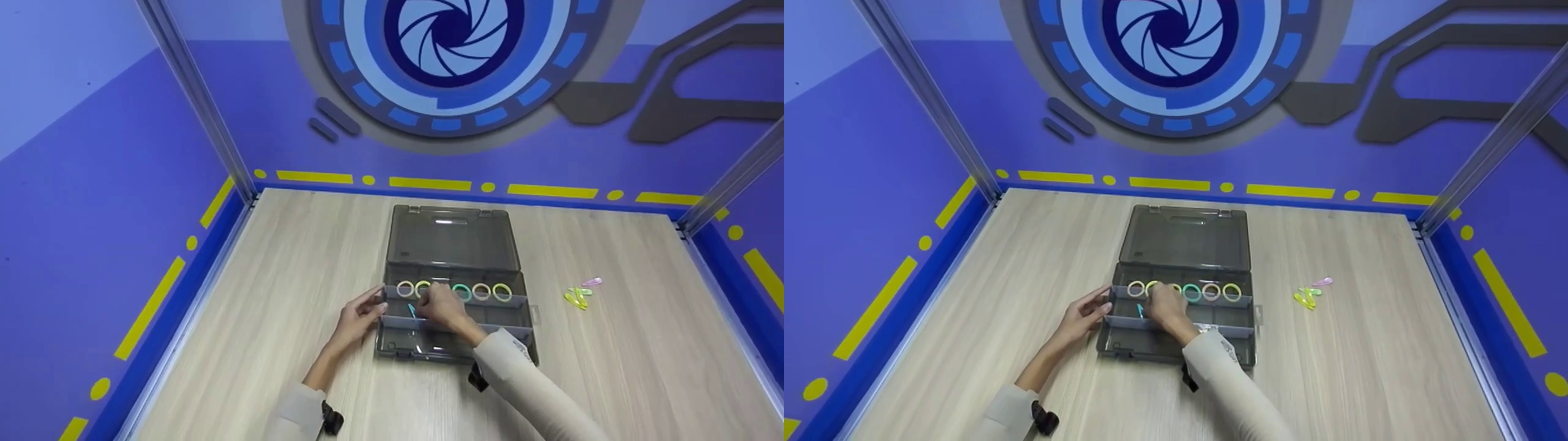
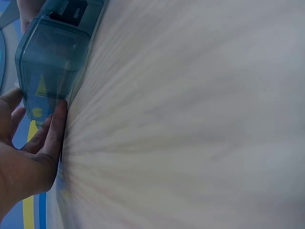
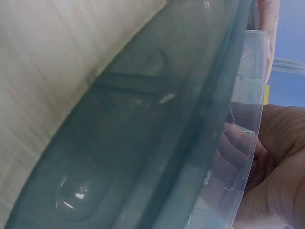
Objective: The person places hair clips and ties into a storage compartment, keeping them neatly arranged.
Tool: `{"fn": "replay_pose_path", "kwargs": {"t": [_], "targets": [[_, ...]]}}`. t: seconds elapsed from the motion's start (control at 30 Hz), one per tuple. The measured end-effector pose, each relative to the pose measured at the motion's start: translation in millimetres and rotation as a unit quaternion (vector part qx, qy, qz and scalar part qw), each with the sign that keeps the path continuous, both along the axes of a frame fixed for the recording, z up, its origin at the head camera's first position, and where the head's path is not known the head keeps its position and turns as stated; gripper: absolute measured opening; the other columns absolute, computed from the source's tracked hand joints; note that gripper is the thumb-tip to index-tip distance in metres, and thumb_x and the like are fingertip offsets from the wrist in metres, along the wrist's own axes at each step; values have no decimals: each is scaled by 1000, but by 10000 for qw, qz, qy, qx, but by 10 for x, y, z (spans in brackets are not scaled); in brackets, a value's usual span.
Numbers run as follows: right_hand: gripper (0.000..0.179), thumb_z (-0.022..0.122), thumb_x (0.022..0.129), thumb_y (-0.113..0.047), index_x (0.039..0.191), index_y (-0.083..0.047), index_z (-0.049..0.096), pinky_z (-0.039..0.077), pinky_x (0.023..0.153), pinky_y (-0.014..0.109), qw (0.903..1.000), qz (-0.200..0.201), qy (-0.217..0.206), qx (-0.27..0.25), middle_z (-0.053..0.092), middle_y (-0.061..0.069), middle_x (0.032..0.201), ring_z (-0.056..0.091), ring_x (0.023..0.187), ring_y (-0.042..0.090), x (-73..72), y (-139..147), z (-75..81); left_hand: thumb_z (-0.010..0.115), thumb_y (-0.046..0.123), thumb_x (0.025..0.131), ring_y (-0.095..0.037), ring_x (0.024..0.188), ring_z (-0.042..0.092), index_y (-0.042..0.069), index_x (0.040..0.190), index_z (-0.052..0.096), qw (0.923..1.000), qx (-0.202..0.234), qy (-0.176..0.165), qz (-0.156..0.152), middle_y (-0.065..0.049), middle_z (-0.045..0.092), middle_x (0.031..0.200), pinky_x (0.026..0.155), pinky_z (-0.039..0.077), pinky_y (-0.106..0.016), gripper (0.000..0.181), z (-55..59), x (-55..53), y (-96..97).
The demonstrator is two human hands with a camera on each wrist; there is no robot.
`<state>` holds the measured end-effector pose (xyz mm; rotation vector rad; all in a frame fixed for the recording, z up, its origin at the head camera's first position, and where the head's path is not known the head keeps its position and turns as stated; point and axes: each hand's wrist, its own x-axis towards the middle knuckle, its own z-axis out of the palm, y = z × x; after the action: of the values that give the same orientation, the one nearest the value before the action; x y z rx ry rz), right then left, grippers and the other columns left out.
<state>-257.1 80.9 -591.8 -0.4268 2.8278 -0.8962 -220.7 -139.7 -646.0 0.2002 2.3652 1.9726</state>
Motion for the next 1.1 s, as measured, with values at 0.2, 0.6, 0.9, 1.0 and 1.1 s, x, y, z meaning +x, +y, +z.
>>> {"fn": "replay_pose_path", "kwargs": {"t": [0.2, 0.6, 0.9, 1.0, 1.1], "targets": [[11, 79, 72, -2, 65, -11, 79, 44, 51, 26, 9999, -94, 10, -39, 69, -6, 60, 46, 54, 6, 7, -2, -23, 63, 7, 101, -20, 97, 66, -4, 146, 51, 9999, -53, -40, -98, -32, 62, 123, 77, 55, -17, 48, 165, 58, 25], [6, 79, 80, -5, 77, -9, 81, 56, 61, 34, 9991, 170, 192, -332, 77, 2, 75, 56, 61, 5, 70, 73, 58, 62, 10, 102, -17, 98, 66, -3, 147, 50, 9999, -70, -34, -73, -30, 63, 124, 79, 56, -18, 48, 62, 21, 25], [11, 72, 93, -6, 94, 3, 78, 56, 54, 26, 9896, 631, -299, -1257, 77, 17, 82, 74, 69, 35, 74, 399, 383, 67, 16, 100, -11, 95, 63, 4, 147, 54, 9999, -70, -141, 17, -25, 64, 125, 79, 55, -18, 50, 22, 9, -2], [15, 70, 95, -8, 96, 5, 77, 59, 56, 31, 9861, 592, -331, -1514, 76, 21, 83, 73, 69, 36, 46, 607, 464, 67, 15, 100, -9, 94, 61, 5, 147, 54, 9997, -99, -228, 67, -25, 64, 127, 78, 54, -17, 50, 28, 10, 3], [18, 70, 96, -11, 97, 6, 77, 62, 60, 35, 9852, 370, -283, -1649, 75, 24, 84, 72, 65, 25, 20, 857, 545, 64, 12, 101, -12, 96, 63, 1, 148, 51, 9998, -131, -127, -14, -27, 63, 127, 79, 55, -18, 50, 64, 23, 11]]}}
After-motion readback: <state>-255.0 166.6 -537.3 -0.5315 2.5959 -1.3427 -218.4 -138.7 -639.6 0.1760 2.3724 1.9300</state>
